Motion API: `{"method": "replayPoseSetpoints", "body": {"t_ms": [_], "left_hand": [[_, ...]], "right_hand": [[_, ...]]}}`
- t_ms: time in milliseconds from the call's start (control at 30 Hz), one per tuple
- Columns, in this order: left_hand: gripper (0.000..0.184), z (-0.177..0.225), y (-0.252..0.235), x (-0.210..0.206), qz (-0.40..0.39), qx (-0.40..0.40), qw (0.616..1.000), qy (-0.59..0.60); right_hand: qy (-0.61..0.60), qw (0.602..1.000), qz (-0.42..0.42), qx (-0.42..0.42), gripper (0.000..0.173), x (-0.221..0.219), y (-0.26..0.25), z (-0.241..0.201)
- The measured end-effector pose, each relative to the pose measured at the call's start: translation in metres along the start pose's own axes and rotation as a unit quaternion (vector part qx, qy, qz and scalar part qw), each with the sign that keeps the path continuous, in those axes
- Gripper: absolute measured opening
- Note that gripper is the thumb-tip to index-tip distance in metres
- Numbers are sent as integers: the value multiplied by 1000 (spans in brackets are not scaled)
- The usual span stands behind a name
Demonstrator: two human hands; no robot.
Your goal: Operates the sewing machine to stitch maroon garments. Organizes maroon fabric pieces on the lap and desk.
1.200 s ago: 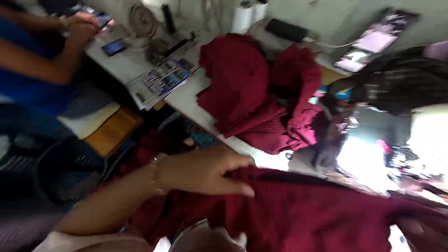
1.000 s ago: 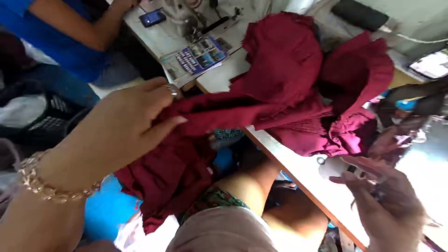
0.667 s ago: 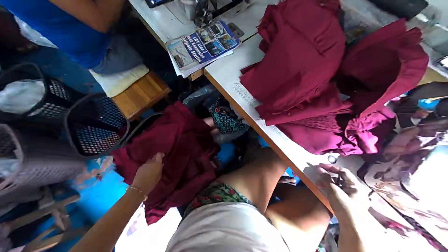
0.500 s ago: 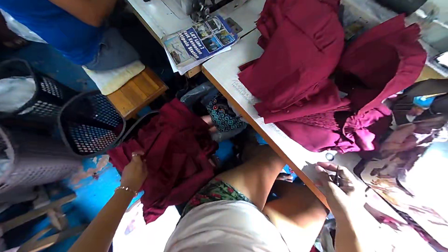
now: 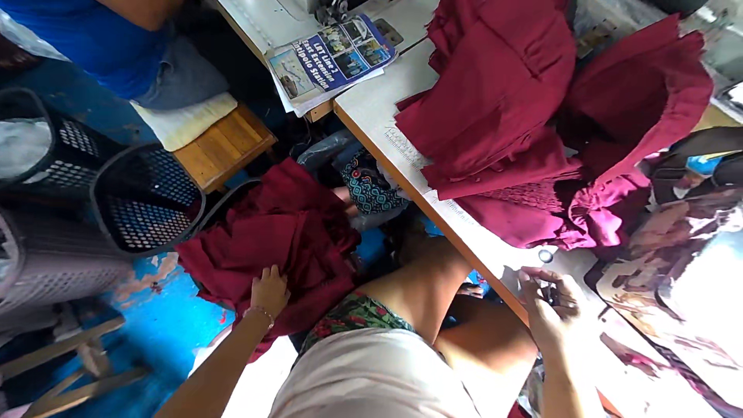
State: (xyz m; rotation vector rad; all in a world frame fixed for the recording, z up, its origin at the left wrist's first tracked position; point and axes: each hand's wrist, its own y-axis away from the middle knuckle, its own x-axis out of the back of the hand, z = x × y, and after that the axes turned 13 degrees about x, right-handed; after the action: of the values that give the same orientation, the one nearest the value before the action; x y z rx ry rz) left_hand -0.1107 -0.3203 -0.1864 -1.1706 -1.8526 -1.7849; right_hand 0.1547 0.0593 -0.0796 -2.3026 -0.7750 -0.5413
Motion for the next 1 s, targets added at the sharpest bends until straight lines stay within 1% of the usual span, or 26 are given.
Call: {"method": "replayPoseSetpoints", "body": {"t_ms": [33, 100, 167, 233, 333, 400, 433, 500, 533, 567, 600, 633, 700, 733, 767, 800, 867, 933, 1000], "left_hand": [[44, -6, -1, 7, 1, -1, 1000, 2], [42, -21, 2, 28, 19, 8, 999, 24], [42, -36, 8, 54, 72, 23, 996, 56], [37, -49, 11, 72, 132, 30, 988, 80], [32, -64, 10, 85, 171, 52, 980, 85], [33, -73, 10, 96, 188, 66, 975, 102], [33, -79, 11, 103, 205, 74, 969, 118], [33, -94, 14, 114, 253, 98, 952, 139], [33, -100, 17, 120, 272, 111, 945, 145], [32, -107, 21, 127, 294, 118, 937, 150], [31, -113, 25, 132, 317, 120, 928, 157], [30, -117, 30, 138, 336, 119, 920, 164], [29, -123, 42, 145, 356, 126, 908, 179], [28, -126, 47, 147, 364, 129, 904, 185], [27, -129, 51, 147, 375, 129, 898, 191], [26, -132, 54, 147, 390, 126, 891, 197], [26, -139, 56, 149, 404, 128, 882, 207], [28, -143, 53, 150, 416, 123, 876, 211], [29, -144, 48, 152, 423, 113, 875, 206]], "right_hand": [[-3, 1000, -1, 0, 23, 0, 0, 0], [-9, 1000, 1, 3, 23, -1, 0, 0], [-8, 1000, 3, 5, 23, 0, 1, 1], [-1, 1000, 4, 3, 23, -1, 2, 3], [34, 999, -3, 35, 25, -3, 2, 0], [78, 994, -33, 66, 25, -10, 1, -14], [86, 991, -62, 80, 23, -19, 0, -28], [48, 981, -159, 99, 22, -51, 0, -54], [7, 969, -221, 107, 22, -75, 2, -64], [-38, 949, -294, 107, 23, -103, 4, -71], [-71, 918, -380, 93, 26, -133, 6, -77], [-79, 876, -470, 76, 31, -163, 6, -81], [-43, 778, -625, 47, 47, -218, 10, -82], [-18, 734, -678, 31, 56, -239, 15, -78], [5, 697, -717, 19, 61, -253, 21, -74], [21, 668, -744, 16, 56, -259, 24, -71], [18, 638, -767, 66, 38, -249, 23, -80], [-20, 646, -752, 128, 31, -224, 24, -97], [-47, 662, -733, 150, 27, -205, 25, -105]]}}
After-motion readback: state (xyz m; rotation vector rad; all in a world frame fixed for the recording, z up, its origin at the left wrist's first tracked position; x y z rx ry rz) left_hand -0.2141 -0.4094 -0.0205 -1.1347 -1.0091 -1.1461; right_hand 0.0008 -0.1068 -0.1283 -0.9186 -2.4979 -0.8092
